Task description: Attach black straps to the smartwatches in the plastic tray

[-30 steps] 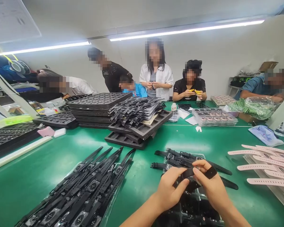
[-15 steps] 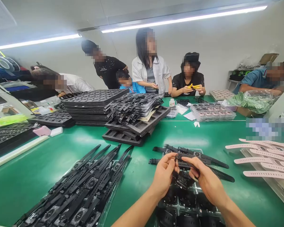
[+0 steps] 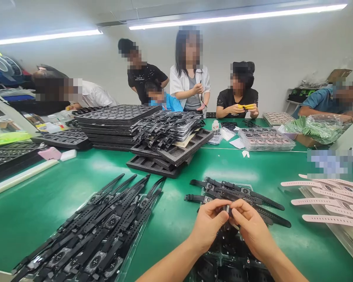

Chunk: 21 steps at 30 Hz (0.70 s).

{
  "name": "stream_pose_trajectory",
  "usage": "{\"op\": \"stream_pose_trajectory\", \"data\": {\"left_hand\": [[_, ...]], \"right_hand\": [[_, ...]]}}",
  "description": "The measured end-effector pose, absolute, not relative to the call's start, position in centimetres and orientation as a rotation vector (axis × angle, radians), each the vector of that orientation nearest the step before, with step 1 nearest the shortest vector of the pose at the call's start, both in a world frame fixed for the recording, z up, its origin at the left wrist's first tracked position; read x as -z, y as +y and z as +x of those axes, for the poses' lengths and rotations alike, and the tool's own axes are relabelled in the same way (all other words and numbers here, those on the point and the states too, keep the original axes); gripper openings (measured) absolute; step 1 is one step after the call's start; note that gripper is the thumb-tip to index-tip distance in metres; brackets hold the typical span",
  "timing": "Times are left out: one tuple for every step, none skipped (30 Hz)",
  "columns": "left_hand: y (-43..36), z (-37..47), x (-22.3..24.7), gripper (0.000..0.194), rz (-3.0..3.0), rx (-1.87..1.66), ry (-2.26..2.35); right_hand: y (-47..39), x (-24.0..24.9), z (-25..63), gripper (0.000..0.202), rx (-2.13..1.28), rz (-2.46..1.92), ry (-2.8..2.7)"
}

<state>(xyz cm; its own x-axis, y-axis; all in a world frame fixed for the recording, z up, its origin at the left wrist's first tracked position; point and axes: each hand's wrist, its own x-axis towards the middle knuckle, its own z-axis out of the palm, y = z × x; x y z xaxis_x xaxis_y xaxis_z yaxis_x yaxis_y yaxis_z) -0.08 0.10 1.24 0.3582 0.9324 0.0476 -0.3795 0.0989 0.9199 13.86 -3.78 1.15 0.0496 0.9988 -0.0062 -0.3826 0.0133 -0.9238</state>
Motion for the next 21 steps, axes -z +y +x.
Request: {"op": "stream_pose_trajectory", "data": {"left_hand": [[0.12, -0.10, -1.39, 0.050, 1.076, -1.085, 0.673], [0.14, -0.12, -1.53, 0.048, 1.100, -1.087, 0.681], [0.16, -0.14, -1.67, 0.046, 1.118, -1.088, 0.688], [0.18, -0.17, -1.79, 0.045, 1.126, -1.088, 0.693], [0.19, -0.20, -1.88, 0.045, 1.129, -1.085, 0.699], [0.20, -0.24, -1.94, 0.044, 1.131, -1.081, 0.708], [0.20, -0.29, -1.98, 0.043, 1.138, -1.076, 0.721], [0.21, -0.34, -1.99, 0.041, 1.149, -1.075, 0.737], [0.21, -0.39, -1.97, 0.039, 1.160, -1.077, 0.755], [0.21, -0.43, -1.91, 0.038, 1.162, -1.091, 0.773], [0.20, -0.44, -1.83, 0.039, 1.151, -1.114, 0.787], [0.19, -0.43, -1.72, 0.040, 1.129, -1.135, 0.794], [0.17, -0.39, -1.58, 0.042, 1.101, -1.145, 0.791], [0.13, -0.31, -1.43, 0.044, 1.070, -1.143, 0.780], [0.09, -0.21, -1.28, 0.045, 1.047, -1.130, 0.762], [0.05, -0.11, -1.15, 0.045, 1.035, -1.111, 0.742], [0.01, 0.00, -1.07, 0.044, 1.036, -1.095, 0.724], [-0.03, 0.08, -1.04, 0.043, 1.051, -1.087, 0.711], [-0.05, 0.13, -1.07, 0.041, 1.076, -1.086, 0.701], [-0.05, 0.14, -1.15, 0.040, 1.105, -1.089, 0.693], [-0.04, 0.11, -1.29, 0.039, 1.129, -1.089, 0.690]], "right_hand": [[-3.77, -1.14, 13.77, 0.034, -1.331, -0.938, -0.866], [-3.75, -1.13, 13.68, 0.034, -1.329, -0.939, -0.847], [-3.75, -1.12, 13.60, 0.034, -1.326, -0.937, -0.827], [-3.74, -1.10, 13.54, 0.034, -1.324, -0.935, -0.812], [-3.74, -1.08, 13.50, 0.034, -1.321, -0.933, -0.802], [-3.74, -1.07, 13.49, 0.034, -1.316, -0.936, -0.807], [-3.74, -1.05, 13.51, 0.034, -1.303, -0.949, -0.827], [-3.73, -1.05, 13.54, 0.034, -1.282, -0.974, -0.861], [-3.71, -1.05, 13.58, 0.034, -1.259, -1.008, -0.904], [-3.67, -1.05, 13.63, 0.034, -1.237, -1.045, -0.946], [-3.63, -1.05, 13.67, 0.034, -1.219, -1.077, -0.977], [-3.59, -1.05, 13.70, 0.034, -1.204, -1.098, -0.992], [-3.53, -1.05, 13.73, 0.034, -1.196, -1.104, -0.989], [-3.48, -1.07, 13.74, 0.033, -1.196, -1.100, -0.974], [-3.43, -1.09, 13.74, 0.034, -1.199, -1.090, -0.951], [-3.40, -1.12, 13.73, 0.034, -1.206, -1.077, -0.929], [-3.38, -1.14, 13.69, 0.034, -1.215, -1.066, -0.909], [-3.39, -1.16, 13.65, 0.035, -1.227, -1.056, -0.893], [-3.42, -1.16, 13.58, 0.035, -1.236, -1.046, -0.879], [-3.48, -1.14, 13.52, 0.035, -1.241, -1.031, -0.866], [-3.55, -1.10, 13.46, 0.035, -1.248, -1.012, -0.856]]}}
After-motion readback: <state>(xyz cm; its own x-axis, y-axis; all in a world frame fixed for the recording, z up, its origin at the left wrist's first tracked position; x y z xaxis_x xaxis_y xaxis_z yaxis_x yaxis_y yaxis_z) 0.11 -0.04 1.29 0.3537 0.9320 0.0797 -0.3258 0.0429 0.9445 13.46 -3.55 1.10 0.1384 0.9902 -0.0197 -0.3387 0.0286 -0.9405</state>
